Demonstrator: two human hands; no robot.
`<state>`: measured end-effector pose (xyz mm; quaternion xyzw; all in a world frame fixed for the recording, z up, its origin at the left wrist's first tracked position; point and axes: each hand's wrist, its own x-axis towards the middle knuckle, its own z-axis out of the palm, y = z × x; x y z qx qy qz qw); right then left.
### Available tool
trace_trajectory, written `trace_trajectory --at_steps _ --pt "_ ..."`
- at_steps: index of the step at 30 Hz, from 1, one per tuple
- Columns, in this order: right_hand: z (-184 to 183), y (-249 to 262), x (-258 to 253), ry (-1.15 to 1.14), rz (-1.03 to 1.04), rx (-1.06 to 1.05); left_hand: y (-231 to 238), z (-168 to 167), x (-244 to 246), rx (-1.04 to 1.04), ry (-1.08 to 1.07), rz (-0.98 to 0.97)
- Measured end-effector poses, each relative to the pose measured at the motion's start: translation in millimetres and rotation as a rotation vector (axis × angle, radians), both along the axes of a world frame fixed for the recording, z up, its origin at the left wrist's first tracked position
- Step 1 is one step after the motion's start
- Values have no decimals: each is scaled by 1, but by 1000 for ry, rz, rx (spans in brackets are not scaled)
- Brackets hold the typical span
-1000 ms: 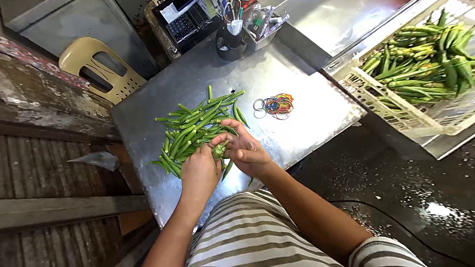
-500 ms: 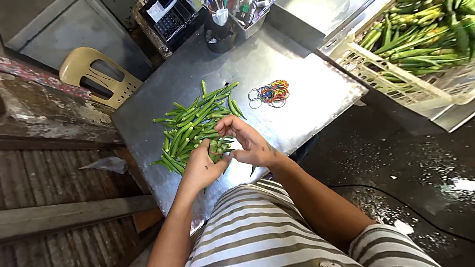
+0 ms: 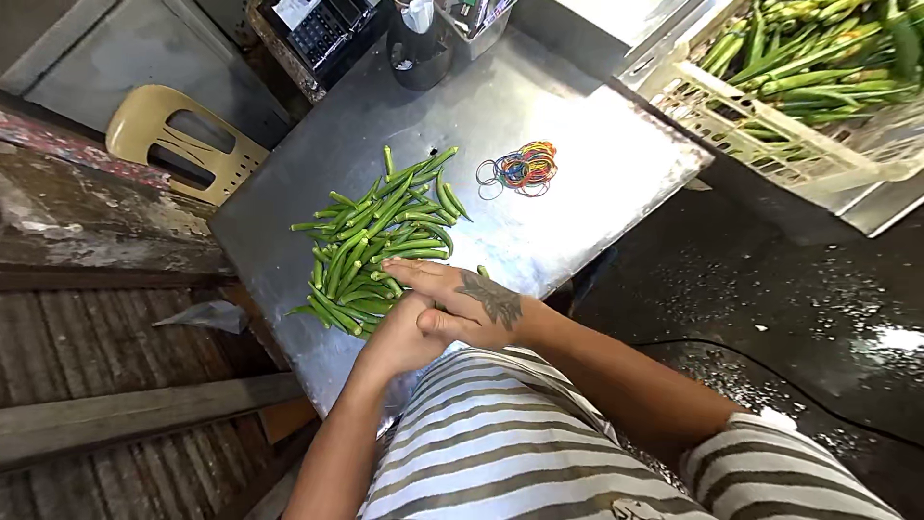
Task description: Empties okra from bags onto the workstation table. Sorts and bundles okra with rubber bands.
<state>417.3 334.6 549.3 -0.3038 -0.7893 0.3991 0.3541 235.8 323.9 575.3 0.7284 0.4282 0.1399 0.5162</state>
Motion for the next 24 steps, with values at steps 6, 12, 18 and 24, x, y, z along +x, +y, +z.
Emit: trace_trajectory --at_steps 6,12,18,24 --pt "-16 -7 15 78 -64 -93 0 -2 6 6 215 90" --pt "-36 -10 39 43 -5 -302 -10 -25 16 -287 32 250" --pt "-38 -5 155 303 -366 -634 2 -22 -4 -274 -87 276" --pt "-6 21 298 1002 -1163 -295 8 -29 -39 -255 -127 372"
